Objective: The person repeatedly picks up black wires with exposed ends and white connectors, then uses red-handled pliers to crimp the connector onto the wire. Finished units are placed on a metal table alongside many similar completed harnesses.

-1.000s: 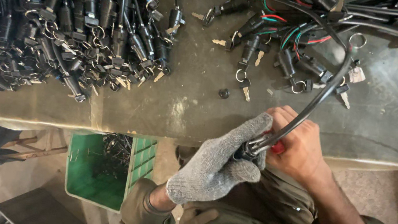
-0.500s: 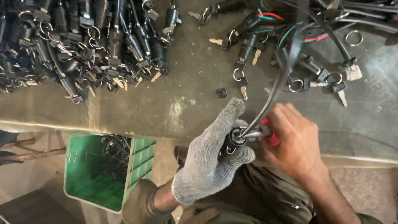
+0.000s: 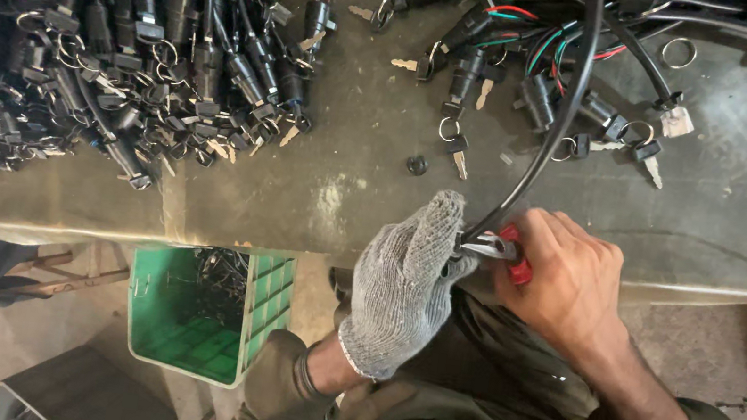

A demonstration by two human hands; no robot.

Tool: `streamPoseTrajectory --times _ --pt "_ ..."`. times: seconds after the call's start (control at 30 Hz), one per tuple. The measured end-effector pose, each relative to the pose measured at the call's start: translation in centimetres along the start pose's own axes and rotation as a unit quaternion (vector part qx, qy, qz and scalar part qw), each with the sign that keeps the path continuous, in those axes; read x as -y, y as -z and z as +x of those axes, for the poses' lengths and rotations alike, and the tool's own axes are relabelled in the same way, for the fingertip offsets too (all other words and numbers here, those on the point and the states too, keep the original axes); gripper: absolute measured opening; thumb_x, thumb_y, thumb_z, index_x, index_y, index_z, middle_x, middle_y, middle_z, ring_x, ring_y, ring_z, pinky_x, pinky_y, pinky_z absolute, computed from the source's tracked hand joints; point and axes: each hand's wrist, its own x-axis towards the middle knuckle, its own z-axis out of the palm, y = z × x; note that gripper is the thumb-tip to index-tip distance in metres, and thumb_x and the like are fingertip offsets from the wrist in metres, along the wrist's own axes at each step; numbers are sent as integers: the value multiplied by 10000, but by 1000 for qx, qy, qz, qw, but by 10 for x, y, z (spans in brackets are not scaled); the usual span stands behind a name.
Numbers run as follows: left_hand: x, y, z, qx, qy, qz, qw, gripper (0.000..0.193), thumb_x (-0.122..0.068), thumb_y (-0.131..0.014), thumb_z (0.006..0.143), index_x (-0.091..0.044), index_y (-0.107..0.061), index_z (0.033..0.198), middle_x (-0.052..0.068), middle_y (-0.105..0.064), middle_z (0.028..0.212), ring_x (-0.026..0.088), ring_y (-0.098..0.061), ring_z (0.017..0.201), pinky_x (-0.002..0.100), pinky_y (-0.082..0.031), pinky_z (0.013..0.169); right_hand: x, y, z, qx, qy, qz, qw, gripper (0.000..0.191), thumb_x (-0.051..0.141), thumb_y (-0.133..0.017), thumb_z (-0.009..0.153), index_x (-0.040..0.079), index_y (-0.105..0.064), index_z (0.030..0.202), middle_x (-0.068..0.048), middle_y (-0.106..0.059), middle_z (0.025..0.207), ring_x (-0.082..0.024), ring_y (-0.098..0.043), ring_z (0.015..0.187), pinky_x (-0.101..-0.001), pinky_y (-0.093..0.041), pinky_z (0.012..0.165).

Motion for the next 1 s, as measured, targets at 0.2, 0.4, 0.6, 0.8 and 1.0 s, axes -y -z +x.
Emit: streamPoseTrajectory --times 0.2,0.4,0.6,0.8,1.0 --pt "3 -3 2 -8 -15 62 998 643 -91 -745 896 -41 -483 1482 176 -639 1321 395 -620 1062 488 -493 927 5 3 0 -18 -3 33 999 291 135 -767 709 69 -588 928 -84 -613 795 -311 -637 755 -429 -489 628" --pt "2 13 16 15 -21 -3 1000 650 -99 -722 978 -29 -417 1547 176 -645 1311 354 -649 1072 424 -528 936 22 0 6 -43 -1 93 995 377 180 -813 637 36 -578 895 -117 -616 781 -329 -631 715 -440 -487 591" --pt "-3 40 17 129 112 -366 915 643 -145 -662 1054 -48 -399 1632 101 -691 1140 153 -662 1012 286 -556 969 3 -20 23 -79 79 104 988 269 93 -768 693 45 -605 901 -126 -623 860 -346 -634 817 -422 -497 705" --pt "10 43 16 232 162 -559 779 639 -185 -647 1080 -40 -395 1649 21 -646 1040 91 -574 940 266 -518 942 -16 -23 32 -8 163 227 960 321 88 -742 606 41 -567 871 -110 -608 863 -334 -629 834 -405 -503 730" --pt "11 37 15 88 71 -336 935 639 -195 -691 1083 -57 -390 1630 81 -667 1127 183 -641 950 310 -550 918 -1 -17 34 -31 110 132 985 337 95 -768 631 45 -597 917 -123 -616 855 -360 -624 835 -435 -505 705"
